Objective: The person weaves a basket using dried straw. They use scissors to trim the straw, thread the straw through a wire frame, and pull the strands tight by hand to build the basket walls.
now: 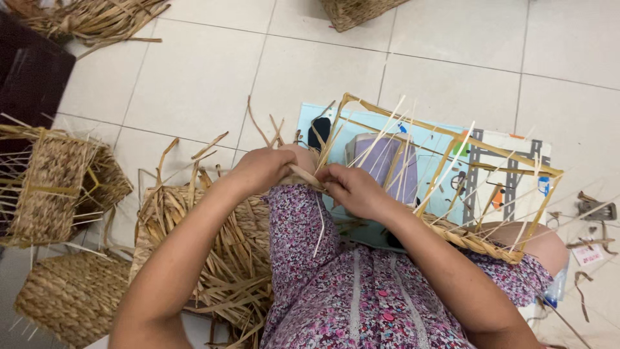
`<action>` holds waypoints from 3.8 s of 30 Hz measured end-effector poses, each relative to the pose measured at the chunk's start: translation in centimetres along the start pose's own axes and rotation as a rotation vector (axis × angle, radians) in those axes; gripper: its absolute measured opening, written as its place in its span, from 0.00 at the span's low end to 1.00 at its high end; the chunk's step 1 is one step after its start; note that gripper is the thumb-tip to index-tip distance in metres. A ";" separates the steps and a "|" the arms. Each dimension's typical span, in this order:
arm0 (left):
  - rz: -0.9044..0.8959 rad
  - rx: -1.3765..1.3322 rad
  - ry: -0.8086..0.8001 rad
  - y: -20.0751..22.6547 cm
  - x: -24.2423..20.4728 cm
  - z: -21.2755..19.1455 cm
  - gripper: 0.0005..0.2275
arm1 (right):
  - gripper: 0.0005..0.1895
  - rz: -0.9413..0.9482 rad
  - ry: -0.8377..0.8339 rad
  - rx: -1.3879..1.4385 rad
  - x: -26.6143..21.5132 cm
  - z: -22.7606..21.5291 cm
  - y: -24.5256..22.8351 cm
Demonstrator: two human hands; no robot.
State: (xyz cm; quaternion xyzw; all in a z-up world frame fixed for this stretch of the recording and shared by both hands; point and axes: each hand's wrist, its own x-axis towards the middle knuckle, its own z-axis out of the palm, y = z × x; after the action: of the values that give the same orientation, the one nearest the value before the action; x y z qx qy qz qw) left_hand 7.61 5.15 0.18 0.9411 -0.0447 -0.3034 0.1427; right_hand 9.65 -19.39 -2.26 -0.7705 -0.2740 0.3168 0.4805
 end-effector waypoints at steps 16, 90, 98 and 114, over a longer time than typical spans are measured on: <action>0.393 0.149 1.169 2.3 -7.0 6.0 0.07 | 0.09 -0.117 0.101 -0.266 4.7 2.0 -0.5; 0.282 -1.245 1.461 3.9 -0.7 3.6 0.08 | 0.03 -0.370 0.392 -0.381 -12.1 -15.3 -4.1; 0.264 -1.311 1.410 4.7 -0.8 4.7 0.08 | 0.04 -0.361 0.412 -0.383 -12.8 -14.4 -1.5; 0.074 -1.242 1.039 6.1 7.2 11.1 0.07 | 0.04 0.062 0.473 -0.118 -15.8 -11.3 13.1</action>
State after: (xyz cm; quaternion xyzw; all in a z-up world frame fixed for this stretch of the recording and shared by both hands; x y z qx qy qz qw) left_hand 7.02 -4.58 -10.66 0.7087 0.1726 0.2081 0.6517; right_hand 9.42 -42.33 -6.93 -0.8580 -0.1480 0.1258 0.4755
